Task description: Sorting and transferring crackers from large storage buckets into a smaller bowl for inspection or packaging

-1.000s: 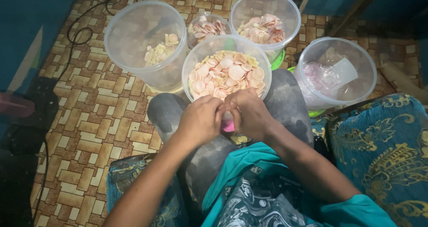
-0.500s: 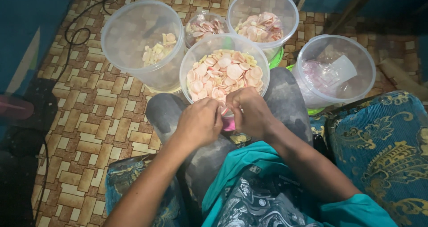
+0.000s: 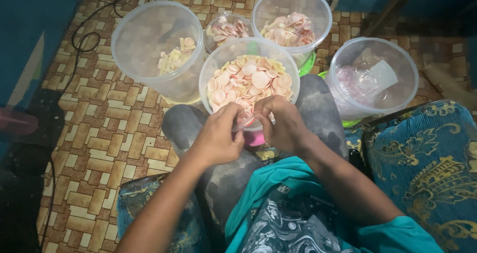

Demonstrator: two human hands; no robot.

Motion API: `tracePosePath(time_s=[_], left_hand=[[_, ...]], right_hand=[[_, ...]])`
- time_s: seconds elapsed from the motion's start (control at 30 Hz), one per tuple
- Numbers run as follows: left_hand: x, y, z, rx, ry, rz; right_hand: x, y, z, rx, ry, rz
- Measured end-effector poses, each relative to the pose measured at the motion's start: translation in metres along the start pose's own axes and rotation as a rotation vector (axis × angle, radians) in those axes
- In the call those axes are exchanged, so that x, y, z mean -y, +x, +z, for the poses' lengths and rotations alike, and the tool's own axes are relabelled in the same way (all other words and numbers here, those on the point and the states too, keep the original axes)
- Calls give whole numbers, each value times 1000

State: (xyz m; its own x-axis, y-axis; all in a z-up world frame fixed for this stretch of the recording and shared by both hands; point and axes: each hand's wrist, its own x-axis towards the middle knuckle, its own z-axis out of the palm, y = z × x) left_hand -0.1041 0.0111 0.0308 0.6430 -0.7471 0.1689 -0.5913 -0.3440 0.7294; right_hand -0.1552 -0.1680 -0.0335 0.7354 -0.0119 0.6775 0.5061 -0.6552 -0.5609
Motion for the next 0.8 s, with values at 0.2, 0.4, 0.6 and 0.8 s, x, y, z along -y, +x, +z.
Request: tracePosePath(time_s=[0.2, 0.4, 0.6, 0.8], left_hand=[[9, -1, 4, -46, -23, -29], [-3, 1, 4, -48, -34, -141], [4, 3, 6, -14, -28, -151], [-5, 4, 2, 66, -32, -233]], right_hand=[[-2, 1, 2, -31, 42, -26], [-3, -4, 8, 70, -24, -20], [-15, -15, 18, 127, -26, 2], [-7, 4, -3, 383, 11, 24]])
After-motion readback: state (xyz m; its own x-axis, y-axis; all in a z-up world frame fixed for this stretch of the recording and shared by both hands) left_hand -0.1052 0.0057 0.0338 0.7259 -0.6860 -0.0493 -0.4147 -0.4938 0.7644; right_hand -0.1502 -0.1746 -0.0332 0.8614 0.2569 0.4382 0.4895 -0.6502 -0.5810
